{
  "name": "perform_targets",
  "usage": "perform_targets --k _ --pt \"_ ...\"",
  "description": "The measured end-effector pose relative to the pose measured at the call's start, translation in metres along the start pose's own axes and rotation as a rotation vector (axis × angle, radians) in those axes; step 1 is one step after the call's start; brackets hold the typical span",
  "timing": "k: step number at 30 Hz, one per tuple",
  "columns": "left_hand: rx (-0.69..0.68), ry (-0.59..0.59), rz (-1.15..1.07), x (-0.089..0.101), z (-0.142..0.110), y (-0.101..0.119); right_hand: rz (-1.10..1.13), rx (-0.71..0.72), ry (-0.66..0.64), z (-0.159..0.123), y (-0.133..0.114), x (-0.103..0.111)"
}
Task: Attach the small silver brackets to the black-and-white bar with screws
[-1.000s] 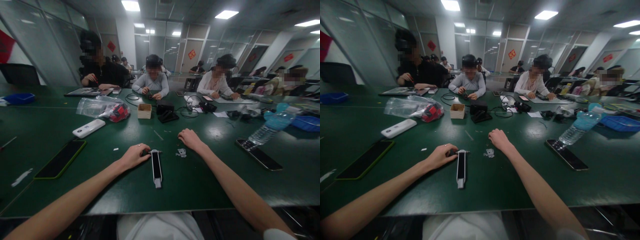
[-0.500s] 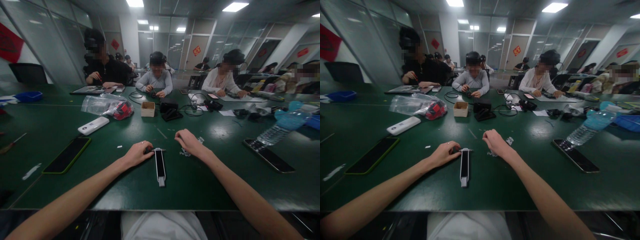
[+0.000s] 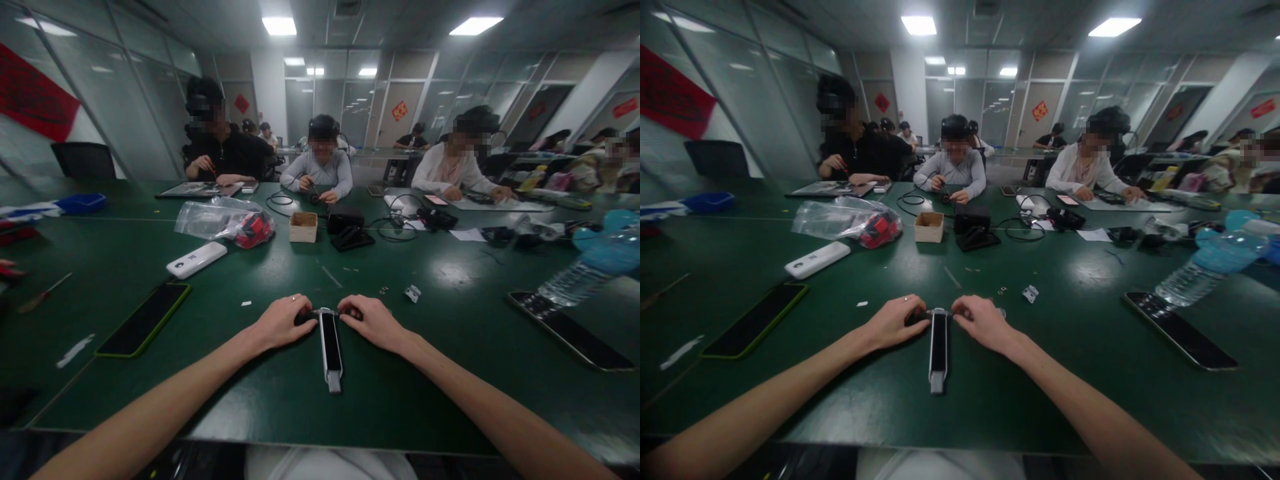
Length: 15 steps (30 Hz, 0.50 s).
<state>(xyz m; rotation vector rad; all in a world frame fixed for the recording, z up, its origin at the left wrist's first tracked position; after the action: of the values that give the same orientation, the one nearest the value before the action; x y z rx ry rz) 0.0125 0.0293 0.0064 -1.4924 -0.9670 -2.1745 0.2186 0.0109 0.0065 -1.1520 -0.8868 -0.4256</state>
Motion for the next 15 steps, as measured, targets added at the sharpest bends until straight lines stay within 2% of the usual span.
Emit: perform_targets --k 9,15 --pt "-0.047 -0.003 0.036 0.0016 -0.0016 0.0017 -0.012 0.049 -0.02 -0.0011 -0.0045 0.0007" --pt "-0.067 0.006 0.054 -0.0006 -0.0011 -0.0003 -0.024 0.03 0.023 -0.0011 -0.0058 -0.0001"
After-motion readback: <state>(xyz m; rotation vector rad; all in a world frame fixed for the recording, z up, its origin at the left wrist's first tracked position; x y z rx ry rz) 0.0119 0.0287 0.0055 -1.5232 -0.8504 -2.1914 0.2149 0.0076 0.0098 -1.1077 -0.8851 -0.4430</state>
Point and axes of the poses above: each hand's wrist, its own z-axis towards the middle knuckle, its own x-axis out of the back of the hand, y = z × x, the point moved 3 cm from there along z, towards the middle knuckle, and after that the axes turned 3 degrees about -x, right-handed, at the moved point
